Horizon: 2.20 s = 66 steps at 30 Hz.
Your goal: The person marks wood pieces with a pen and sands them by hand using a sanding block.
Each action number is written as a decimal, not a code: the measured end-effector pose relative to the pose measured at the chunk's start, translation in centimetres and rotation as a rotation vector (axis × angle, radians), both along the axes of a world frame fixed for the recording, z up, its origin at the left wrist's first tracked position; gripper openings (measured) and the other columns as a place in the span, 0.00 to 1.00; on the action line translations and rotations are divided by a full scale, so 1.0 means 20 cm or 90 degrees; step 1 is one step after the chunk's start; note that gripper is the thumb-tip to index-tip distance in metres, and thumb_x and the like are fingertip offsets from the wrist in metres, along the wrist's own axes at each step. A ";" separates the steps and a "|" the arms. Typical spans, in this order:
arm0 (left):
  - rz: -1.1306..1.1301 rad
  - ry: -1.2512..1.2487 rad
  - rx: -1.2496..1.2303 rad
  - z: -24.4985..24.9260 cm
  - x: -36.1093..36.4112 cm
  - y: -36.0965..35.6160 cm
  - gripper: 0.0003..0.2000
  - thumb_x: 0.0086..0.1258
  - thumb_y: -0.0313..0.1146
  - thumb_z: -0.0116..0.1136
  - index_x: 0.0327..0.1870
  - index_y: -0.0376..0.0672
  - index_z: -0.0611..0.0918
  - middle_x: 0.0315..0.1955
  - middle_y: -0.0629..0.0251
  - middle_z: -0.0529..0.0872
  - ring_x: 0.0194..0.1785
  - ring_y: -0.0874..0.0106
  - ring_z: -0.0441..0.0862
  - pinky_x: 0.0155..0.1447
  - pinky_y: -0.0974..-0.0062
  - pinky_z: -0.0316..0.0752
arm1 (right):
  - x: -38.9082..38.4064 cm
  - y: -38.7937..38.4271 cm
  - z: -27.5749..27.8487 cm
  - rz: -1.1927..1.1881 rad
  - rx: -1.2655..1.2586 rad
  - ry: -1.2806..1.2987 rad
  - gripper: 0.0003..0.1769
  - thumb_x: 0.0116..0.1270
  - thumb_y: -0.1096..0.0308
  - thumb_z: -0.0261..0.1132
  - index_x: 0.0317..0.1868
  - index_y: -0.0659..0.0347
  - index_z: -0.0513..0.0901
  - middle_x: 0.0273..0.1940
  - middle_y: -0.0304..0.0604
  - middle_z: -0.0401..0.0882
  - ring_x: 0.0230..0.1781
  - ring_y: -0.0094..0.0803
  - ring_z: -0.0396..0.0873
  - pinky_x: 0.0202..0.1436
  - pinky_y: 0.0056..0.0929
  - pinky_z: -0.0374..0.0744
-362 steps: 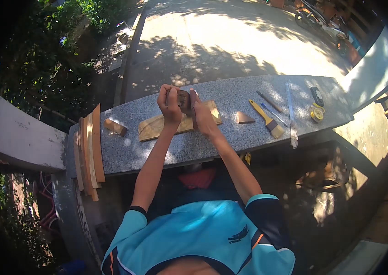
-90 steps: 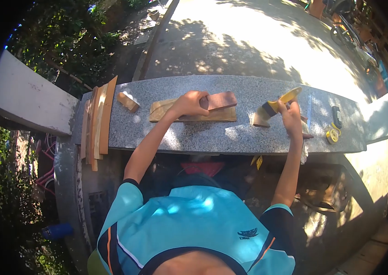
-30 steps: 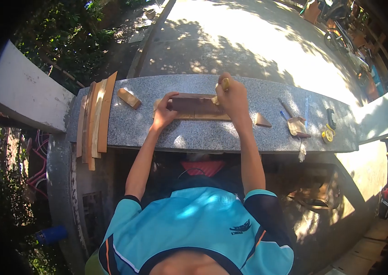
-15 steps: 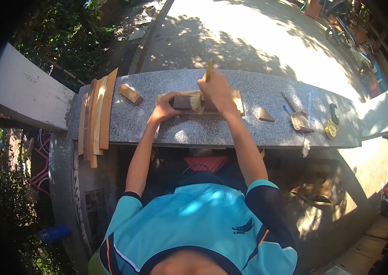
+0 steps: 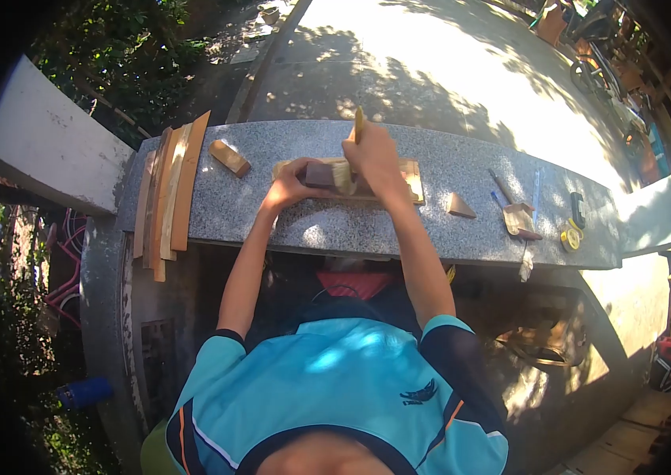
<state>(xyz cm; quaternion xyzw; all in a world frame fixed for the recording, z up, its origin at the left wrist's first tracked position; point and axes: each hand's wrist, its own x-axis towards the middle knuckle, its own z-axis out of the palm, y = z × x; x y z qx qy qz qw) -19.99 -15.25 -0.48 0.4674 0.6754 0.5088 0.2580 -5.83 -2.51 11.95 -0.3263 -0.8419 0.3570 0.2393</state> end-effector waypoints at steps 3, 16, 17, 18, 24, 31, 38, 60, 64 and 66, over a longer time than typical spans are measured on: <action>0.031 0.050 -0.025 0.01 -0.01 0.01 0.29 0.39 0.37 0.76 0.46 0.39 0.78 0.37 0.65 0.82 0.41 0.75 0.79 0.47 0.75 0.75 | 0.12 0.10 0.08 -0.078 0.140 -0.103 0.07 0.50 0.72 0.58 0.27 0.69 0.76 0.24 0.57 0.78 0.28 0.52 0.79 0.33 0.43 0.75; 0.007 0.013 -0.045 0.05 0.02 -0.01 0.29 0.41 0.34 0.76 0.48 0.41 0.77 0.41 0.65 0.82 0.45 0.73 0.79 0.52 0.75 0.74 | -0.01 -0.02 -0.11 0.047 -0.130 0.052 0.13 0.51 0.66 0.58 0.27 0.70 0.78 0.24 0.58 0.78 0.28 0.52 0.79 0.34 0.40 0.76; 0.019 0.033 -0.048 0.08 0.04 -0.01 0.29 0.41 0.33 0.76 0.48 0.41 0.77 0.41 0.65 0.82 0.45 0.74 0.79 0.52 0.75 0.74 | 0.10 0.08 -0.09 -0.027 -0.070 0.001 0.14 0.52 0.66 0.57 0.26 0.73 0.77 0.22 0.59 0.77 0.26 0.52 0.79 0.33 0.41 0.76; 0.031 0.053 -0.049 0.10 0.05 -0.02 0.29 0.40 0.32 0.75 0.48 0.41 0.77 0.41 0.65 0.82 0.45 0.74 0.79 0.52 0.75 0.74 | 0.20 0.16 -0.04 -0.115 -0.051 -0.068 0.15 0.52 0.66 0.57 0.25 0.74 0.76 0.21 0.60 0.77 0.25 0.51 0.79 0.32 0.41 0.76; 0.033 0.054 -0.069 0.09 0.04 -0.01 0.29 0.40 0.33 0.76 0.48 0.41 0.78 0.40 0.64 0.83 0.45 0.74 0.79 0.52 0.75 0.74 | 0.34 0.23 -0.04 -0.068 -0.086 0.044 0.08 0.49 0.69 0.59 0.25 0.67 0.78 0.20 0.49 0.78 0.23 0.39 0.80 0.31 0.38 0.76; -0.004 0.051 -0.019 0.08 0.04 0.00 0.29 0.41 0.24 0.73 0.49 0.43 0.77 0.42 0.66 0.81 0.47 0.75 0.77 0.53 0.76 0.73 | 0.33 0.19 0.08 0.072 -0.456 0.418 0.06 0.59 0.70 0.62 0.33 0.64 0.74 0.30 0.45 0.78 0.33 0.32 0.82 0.36 0.30 0.83; -0.024 -0.042 0.000 0.04 0.00 0.00 0.28 0.43 0.21 0.70 0.49 0.45 0.74 0.42 0.67 0.79 0.48 0.75 0.75 0.54 0.76 0.72 | 0.63 0.42 -0.21 -0.105 -0.129 -0.053 0.13 0.55 0.67 0.63 0.38 0.67 0.77 0.34 0.47 0.78 0.34 0.37 0.81 0.40 0.31 0.83; 0.022 0.036 -0.026 0.07 0.03 0.00 0.26 0.42 0.17 0.64 0.46 0.44 0.73 0.40 0.67 0.78 0.46 0.74 0.75 0.52 0.76 0.70 | 0.69 0.37 -0.42 -0.138 -0.542 0.461 0.03 0.58 0.73 0.54 0.27 0.60 0.70 0.26 0.41 0.72 0.27 0.32 0.77 0.31 0.31 0.81; 0.023 0.045 -0.032 0.07 0.03 0.00 0.26 0.42 0.19 0.64 0.47 0.44 0.72 0.40 0.65 0.78 0.47 0.72 0.75 0.52 0.75 0.70 | 0.74 0.42 -0.49 -0.164 -0.603 0.577 0.05 0.58 0.71 0.55 0.27 0.61 0.68 0.28 0.43 0.70 0.33 0.34 0.77 0.40 0.36 0.80; 0.024 0.062 -0.036 0.05 0.03 0.00 0.26 0.43 0.20 0.63 0.47 0.43 0.71 0.40 0.63 0.77 0.48 0.70 0.74 0.53 0.74 0.70 | 0.69 0.30 -0.35 -0.222 -0.520 0.478 0.05 0.57 0.70 0.55 0.27 0.61 0.68 0.28 0.43 0.70 0.31 0.33 0.76 0.38 0.36 0.78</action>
